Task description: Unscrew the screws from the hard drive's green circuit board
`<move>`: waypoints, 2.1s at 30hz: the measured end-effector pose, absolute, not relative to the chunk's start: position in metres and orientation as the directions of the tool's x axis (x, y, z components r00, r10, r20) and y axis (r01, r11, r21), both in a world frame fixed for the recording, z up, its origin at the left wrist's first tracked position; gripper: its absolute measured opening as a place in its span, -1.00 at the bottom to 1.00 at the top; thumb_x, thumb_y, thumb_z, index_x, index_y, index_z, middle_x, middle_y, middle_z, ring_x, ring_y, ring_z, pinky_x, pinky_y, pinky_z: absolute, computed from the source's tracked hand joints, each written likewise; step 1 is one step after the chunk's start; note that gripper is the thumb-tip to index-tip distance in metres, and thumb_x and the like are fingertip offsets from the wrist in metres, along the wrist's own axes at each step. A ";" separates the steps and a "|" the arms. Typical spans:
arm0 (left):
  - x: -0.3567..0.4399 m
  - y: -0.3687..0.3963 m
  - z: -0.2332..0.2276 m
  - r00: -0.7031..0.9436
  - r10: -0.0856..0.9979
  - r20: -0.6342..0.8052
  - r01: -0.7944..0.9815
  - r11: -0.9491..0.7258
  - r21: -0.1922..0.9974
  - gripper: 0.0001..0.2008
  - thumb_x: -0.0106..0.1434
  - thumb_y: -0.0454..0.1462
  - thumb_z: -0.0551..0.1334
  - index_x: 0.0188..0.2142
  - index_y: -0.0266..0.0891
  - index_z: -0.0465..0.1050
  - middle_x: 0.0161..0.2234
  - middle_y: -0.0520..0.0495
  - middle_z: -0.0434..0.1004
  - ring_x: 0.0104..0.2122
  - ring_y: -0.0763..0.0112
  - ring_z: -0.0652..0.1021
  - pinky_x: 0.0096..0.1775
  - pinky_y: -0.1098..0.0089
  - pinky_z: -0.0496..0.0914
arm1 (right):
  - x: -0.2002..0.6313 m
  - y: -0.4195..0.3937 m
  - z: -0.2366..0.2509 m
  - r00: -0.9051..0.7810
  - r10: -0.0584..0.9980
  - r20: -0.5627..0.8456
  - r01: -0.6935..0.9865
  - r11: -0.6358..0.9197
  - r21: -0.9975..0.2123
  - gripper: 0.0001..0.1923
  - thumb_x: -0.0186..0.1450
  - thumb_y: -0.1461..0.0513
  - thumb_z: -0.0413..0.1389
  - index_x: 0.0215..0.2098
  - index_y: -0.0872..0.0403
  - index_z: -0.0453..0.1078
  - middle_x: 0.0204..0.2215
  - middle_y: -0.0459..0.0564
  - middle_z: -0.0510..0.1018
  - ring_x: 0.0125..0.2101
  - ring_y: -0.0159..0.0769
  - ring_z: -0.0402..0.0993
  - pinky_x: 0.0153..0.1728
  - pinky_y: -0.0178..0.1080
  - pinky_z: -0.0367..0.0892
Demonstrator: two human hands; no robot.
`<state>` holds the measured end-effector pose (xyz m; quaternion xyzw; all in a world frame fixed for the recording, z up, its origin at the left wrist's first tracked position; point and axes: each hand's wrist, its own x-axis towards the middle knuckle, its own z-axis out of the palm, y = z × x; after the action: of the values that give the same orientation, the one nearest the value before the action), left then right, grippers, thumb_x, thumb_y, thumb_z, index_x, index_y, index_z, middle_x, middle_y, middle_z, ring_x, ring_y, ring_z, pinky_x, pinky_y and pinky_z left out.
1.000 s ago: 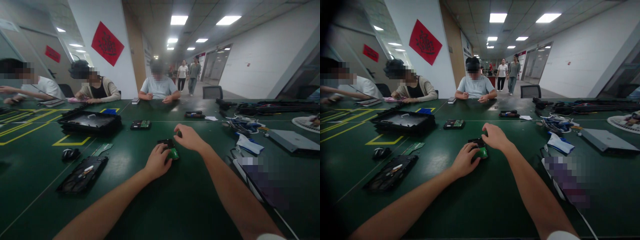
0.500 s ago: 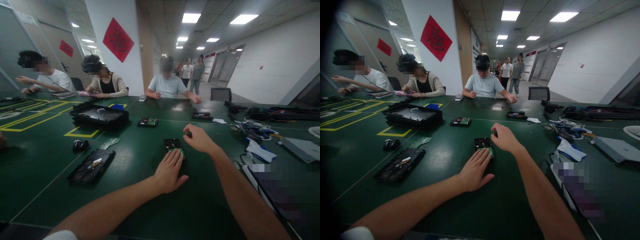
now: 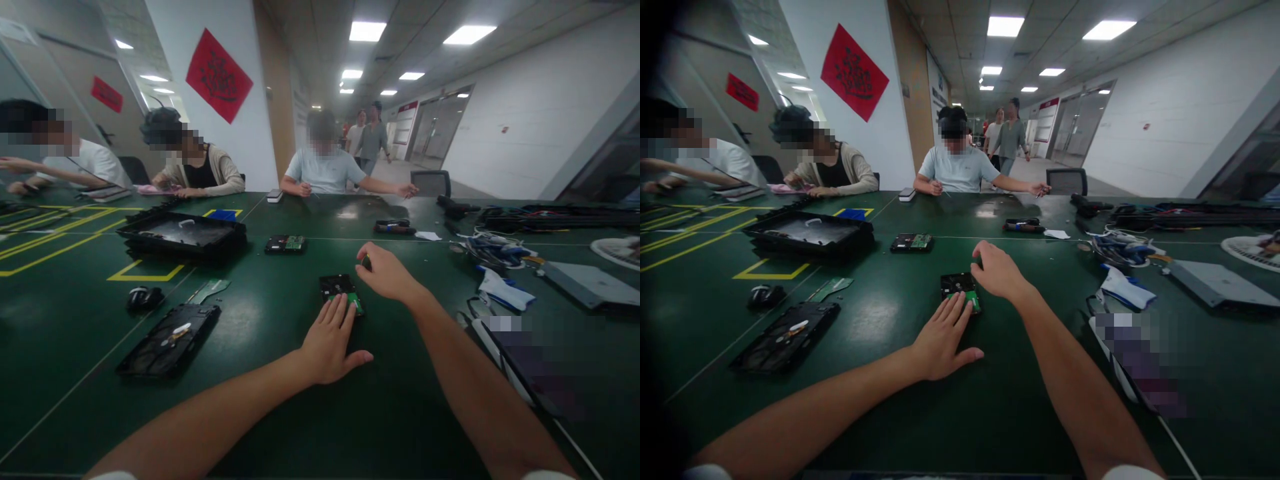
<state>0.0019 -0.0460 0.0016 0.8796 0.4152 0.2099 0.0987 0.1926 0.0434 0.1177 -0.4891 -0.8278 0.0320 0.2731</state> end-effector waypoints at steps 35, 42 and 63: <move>0.012 -0.059 0.025 0.617 0.749 0.242 0.761 -0.646 0.056 -0.12 0.36 0.27 -0.11 0.31 -0.41 0.22 0.07 -0.36 0.38 0.05 -0.05 0.37 0.12 0.02 0.32 | 0.197 0.031 0.140 -0.396 0.781 0.483 0.738 0.584 -0.338 -0.94 0.37 0.26 0.11 -0.20 0.08 0.40 -0.24 0.01 0.51 -0.36 -0.32 0.41 -0.27 -0.25 0.24; 0.013 -0.062 0.024 0.629 0.737 0.247 0.750 -0.659 0.055 0.00 0.30 0.34 -0.20 0.31 -0.47 0.21 0.06 -0.38 0.38 0.03 -0.06 0.37 0.13 0.02 0.29 | 0.202 0.034 0.139 -0.403 0.758 0.513 0.723 0.607 -0.329 -0.82 0.34 0.33 0.12 -0.10 0.05 0.44 -0.18 -0.01 0.59 -0.26 -0.26 0.49 -0.18 -0.23 0.28; 0.018 -0.062 0.025 0.631 0.741 0.229 0.758 -0.652 0.024 -0.08 0.32 0.26 -0.05 0.32 -0.51 0.19 0.09 -0.39 0.36 0.05 -0.08 0.35 0.13 0.01 0.30 | 0.200 0.041 0.129 -0.313 0.768 0.559 0.734 0.569 -0.371 -0.88 0.35 0.30 0.15 -0.13 0.03 0.42 -0.23 -0.02 0.62 -0.22 -0.23 0.55 -0.14 -0.23 0.34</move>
<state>0.0176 -0.0619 0.0255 0.9022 0.4154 0.1096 -0.0372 0.2003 0.0410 0.1293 -0.4634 -0.8100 0.0239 0.3586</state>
